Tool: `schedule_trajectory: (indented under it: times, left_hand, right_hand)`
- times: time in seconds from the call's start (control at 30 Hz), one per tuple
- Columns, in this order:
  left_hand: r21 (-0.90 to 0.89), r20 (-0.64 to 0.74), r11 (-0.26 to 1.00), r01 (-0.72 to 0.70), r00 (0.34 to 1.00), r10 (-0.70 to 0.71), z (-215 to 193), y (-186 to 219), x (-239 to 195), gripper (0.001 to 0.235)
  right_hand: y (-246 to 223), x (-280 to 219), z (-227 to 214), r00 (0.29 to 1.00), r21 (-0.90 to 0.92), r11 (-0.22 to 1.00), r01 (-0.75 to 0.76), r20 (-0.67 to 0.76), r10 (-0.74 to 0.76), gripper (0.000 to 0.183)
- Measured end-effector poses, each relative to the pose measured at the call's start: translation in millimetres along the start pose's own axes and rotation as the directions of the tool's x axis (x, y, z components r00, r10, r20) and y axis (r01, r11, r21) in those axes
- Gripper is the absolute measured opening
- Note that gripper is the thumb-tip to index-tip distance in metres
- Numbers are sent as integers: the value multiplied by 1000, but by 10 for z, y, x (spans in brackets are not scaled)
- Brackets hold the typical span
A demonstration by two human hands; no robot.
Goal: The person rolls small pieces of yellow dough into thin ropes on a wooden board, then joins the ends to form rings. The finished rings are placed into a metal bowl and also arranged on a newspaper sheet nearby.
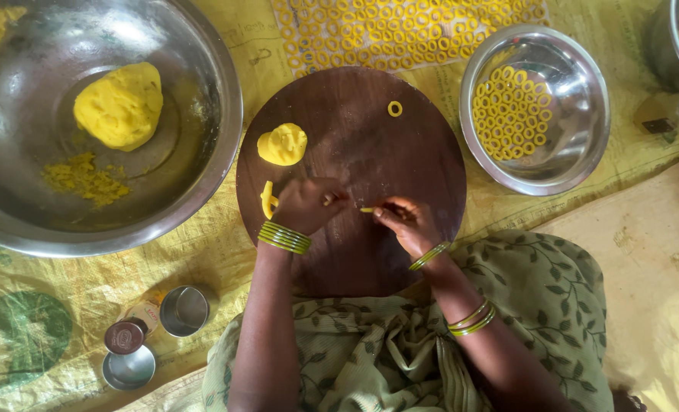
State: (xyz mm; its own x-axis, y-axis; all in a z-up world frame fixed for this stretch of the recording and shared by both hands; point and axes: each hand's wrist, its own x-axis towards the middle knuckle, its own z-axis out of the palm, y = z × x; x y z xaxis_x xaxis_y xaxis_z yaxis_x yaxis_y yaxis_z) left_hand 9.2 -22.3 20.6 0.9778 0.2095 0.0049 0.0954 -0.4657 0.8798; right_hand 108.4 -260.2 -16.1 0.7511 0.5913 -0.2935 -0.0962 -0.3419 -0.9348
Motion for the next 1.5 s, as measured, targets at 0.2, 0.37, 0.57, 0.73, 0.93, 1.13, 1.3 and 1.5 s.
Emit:
schedule_trajectory:
  times: [0.2,0.37,0.57,0.73,0.93,1.13,1.3,1.5]
  left_hand:
    - [249,-268,964,94,963,-25,72,-77,12,11]
    - [317,-215,936,155,973,-89,216,-114,40,19]
    - [676,-32,719,165,980,-194,261,144,1,47]
    - [675,-141,696,245,969,-204,291,151,-14,45]
    - [679,-145,681,275,959,-243,322,8,-21,12]
    - [554,-427,756,348,899,-101,18,-22,-163,20]
    - [510,-474,785,351,877,-84,-116,69,-112,38]
    - [402,-466,857,323,878,-113,-155,130,-113,36]
  right_hand:
    - [-224,-295,-144,826,-549,654,520,127,-549,32]
    - [-253,-384,-335,945,-434,874,217,-131,-300,28]
    - [-270,-368,-281,852,-785,463,411,150,-502,37]
    - [-218,-358,-287,879,-828,471,304,53,-474,20]
    - [-232,-378,-445,878,-837,494,235,-35,-478,20]
    - [-197,-404,-234,855,-867,396,302,64,-514,41]
    - [-139,-7,79,903,-905,265,332,223,-367,75]
    - [-260,1003,227,914,-939,201,280,197,-355,80]
